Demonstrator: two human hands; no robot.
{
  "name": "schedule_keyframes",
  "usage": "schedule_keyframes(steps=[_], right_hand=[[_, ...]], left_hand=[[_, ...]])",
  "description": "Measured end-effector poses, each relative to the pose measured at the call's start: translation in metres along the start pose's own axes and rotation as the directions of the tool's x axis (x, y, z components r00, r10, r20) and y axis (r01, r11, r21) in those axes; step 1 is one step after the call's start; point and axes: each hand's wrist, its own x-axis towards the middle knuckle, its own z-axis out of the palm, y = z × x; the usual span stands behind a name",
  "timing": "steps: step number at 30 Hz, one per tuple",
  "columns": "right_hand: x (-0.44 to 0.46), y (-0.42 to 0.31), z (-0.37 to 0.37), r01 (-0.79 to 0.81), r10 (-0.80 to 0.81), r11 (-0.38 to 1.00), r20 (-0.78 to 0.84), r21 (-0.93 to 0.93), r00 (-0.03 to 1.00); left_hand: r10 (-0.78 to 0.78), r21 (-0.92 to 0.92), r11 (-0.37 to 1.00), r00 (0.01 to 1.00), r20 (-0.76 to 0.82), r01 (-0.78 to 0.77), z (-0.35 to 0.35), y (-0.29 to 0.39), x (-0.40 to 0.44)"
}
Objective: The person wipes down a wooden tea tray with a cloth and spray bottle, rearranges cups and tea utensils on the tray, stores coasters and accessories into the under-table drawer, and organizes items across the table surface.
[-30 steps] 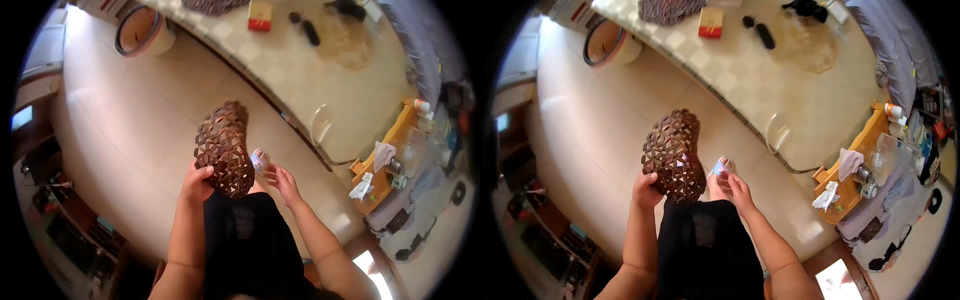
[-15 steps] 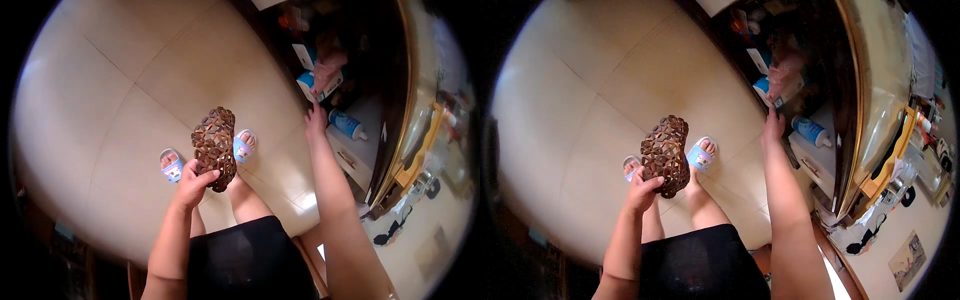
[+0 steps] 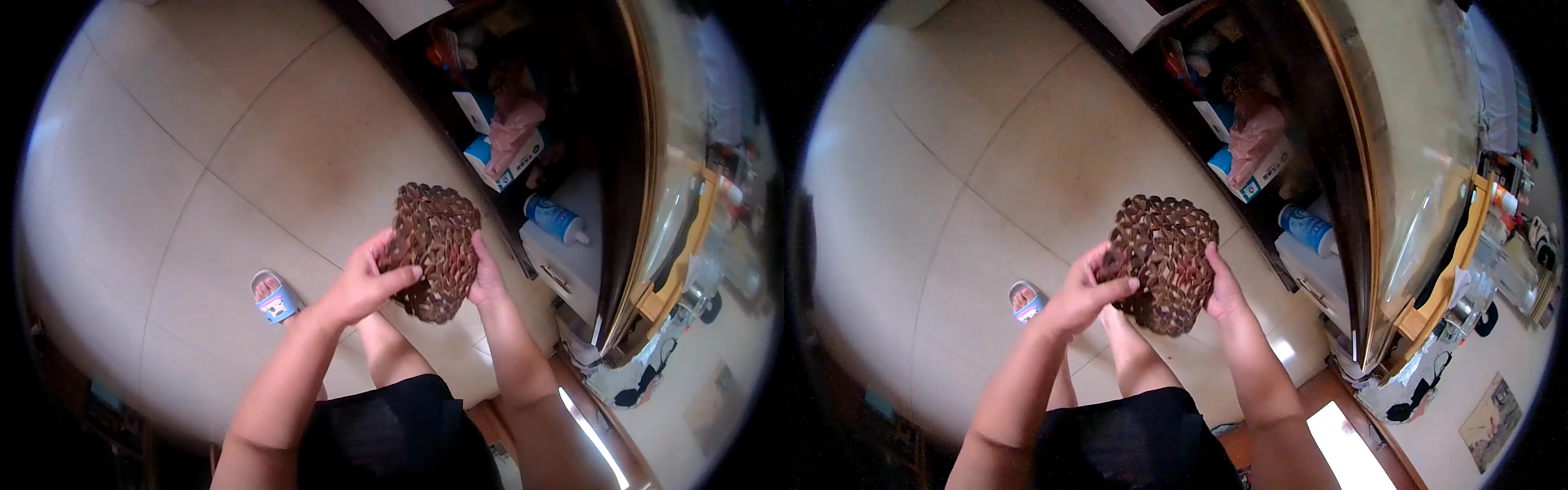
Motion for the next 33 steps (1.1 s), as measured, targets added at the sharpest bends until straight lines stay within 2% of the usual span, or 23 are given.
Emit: schedule_keyframes(steps=[1, 3, 4, 5, 7, 9, 10, 11, 12, 13, 15, 16, 19, 20, 21, 24, 28, 29, 31, 32, 33], right_hand=[[0.002, -0.004, -0.005, 0.131, -0.135, 0.987, -0.035, -0.094, 0.990], [0.006, -0.012, -0.016, 0.360, -0.396, 0.886, -0.074, -0.292, 0.915], [0.004, -0.020, -0.016, 0.412, -0.461, 0.859, -0.105, -0.305, 0.881], [0.002, -0.029, -0.019, 0.427, -0.461, 0.880, -0.160, -0.209, 0.873], [-0.005, -0.052, -0.023, 0.460, -0.447, 0.888, -0.263, -0.015, 0.855], [-0.024, -0.079, -0.005, 0.517, -0.499, 0.853, -0.173, 0.072, 0.849], [-0.028, -0.090, 0.001, 0.562, -0.535, 0.822, -0.213, 0.090, 0.817], [-0.026, -0.097, -0.005, 0.552, -0.582, 0.812, 0.332, 0.189, 0.742], [-0.029, -0.103, -0.007, 0.630, -0.627, 0.775, -0.068, 0.041, 0.776], [-0.031, -0.109, 0.019, 0.640, -0.620, 0.757, -0.448, -0.128, 0.644], [-0.020, -0.123, 0.010, 0.717, -0.646, 0.689, -0.537, -0.106, 0.542], [-0.016, -0.132, 0.000, 0.754, -0.654, 0.650, -0.579, -0.099, 0.487], [0.000, -0.162, -0.071, 0.801, -0.807, 0.573, -0.294, -0.174, 0.513], [-0.006, -0.164, -0.033, 0.802, -0.747, 0.585, -0.466, -0.121, 0.475], [-0.004, -0.164, -0.029, 0.822, -0.759, 0.555, -0.481, -0.127, 0.439], [-0.003, -0.159, -0.027, 0.849, -0.785, 0.493, -0.517, -0.187, 0.342], [-0.021, -0.121, -0.016, 0.809, -0.769, 0.501, -0.586, -0.308, 0.254], [-0.027, -0.107, -0.013, 0.797, -0.753, 0.509, -0.617, -0.324, 0.229], [-0.040, -0.082, -0.022, 0.779, -0.747, 0.551, -0.593, -0.300, 0.301], [-0.043, -0.066, -0.035, 0.703, -0.752, 0.578, -0.606, -0.415, 0.260], [-0.044, -0.055, -0.045, 0.656, -0.765, 0.577, -0.603, -0.487, 0.225]], left_hand=[[0.022, 0.041, 0.999, 1.000, -0.011, -0.021, -0.002, 0.000, 0.008], [0.071, 0.261, 0.963, 0.997, -0.012, -0.065, -0.004, -0.004, 0.025], [0.073, 0.243, 0.967, 0.997, 0.014, -0.074, 0.001, -0.002, 0.032], [0.082, 0.227, 0.970, 0.996, 0.041, -0.089, 0.010, 0.002, 0.041], [0.256, 0.294, 0.909, 0.952, 0.164, -0.295, 0.029, 0.003, 0.064], [0.355, 0.244, 0.877, 0.901, 0.250, -0.414, 0.057, 0.012, 0.080], [0.317, 0.230, 0.897, 0.913, 0.258, -0.376, 0.070, 0.020, 0.082], [0.278, 0.217, 0.916, 0.923, 0.266, -0.339, 0.081, 0.025, 0.084], [0.304, 0.256, 0.892, 0.913, 0.272, -0.373, 0.087, 0.018, 0.089], [0.330, 0.391, 0.819, 0.902, 0.280, -0.421, 0.087, 0.013, 0.090], [0.278, 0.320, 0.881, 0.928, 0.247, -0.349, 0.080, -0.007, 0.086], [0.232, 0.345, 0.889, 0.946, 0.227, -0.300, 0.071, -0.019, 0.081], [0.103, 0.457, 0.874, 0.983, 0.153, -0.163, 0.037, -0.058, 0.057], [0.078, 0.518, 0.846, 0.990, 0.115, -0.127, 0.028, -0.069, 0.047], [0.054, 0.575, 0.813, 0.996, 0.074, -0.087, 0.023, -0.077, 0.044], [0.315, 0.839, 0.528, 0.948, -0.045, -0.135, 0.032, -0.081, 0.053], [0.507, 0.948, 0.303, 0.859, -0.078, -0.093, 0.071, -0.070, 0.129], [0.533, 0.969, 0.237, 0.843, -0.071, -0.069, 0.077, -0.073, 0.149], [0.568, 0.989, 0.102, 0.810, -0.143, 0.103, 0.089, -0.093, 0.187], [0.587, 0.981, 0.032, 0.790, -0.174, 0.192, 0.087, -0.104, 0.201], [0.606, 0.980, 0.004, 0.779, -0.161, 0.200, 0.083, -0.113, 0.211]])
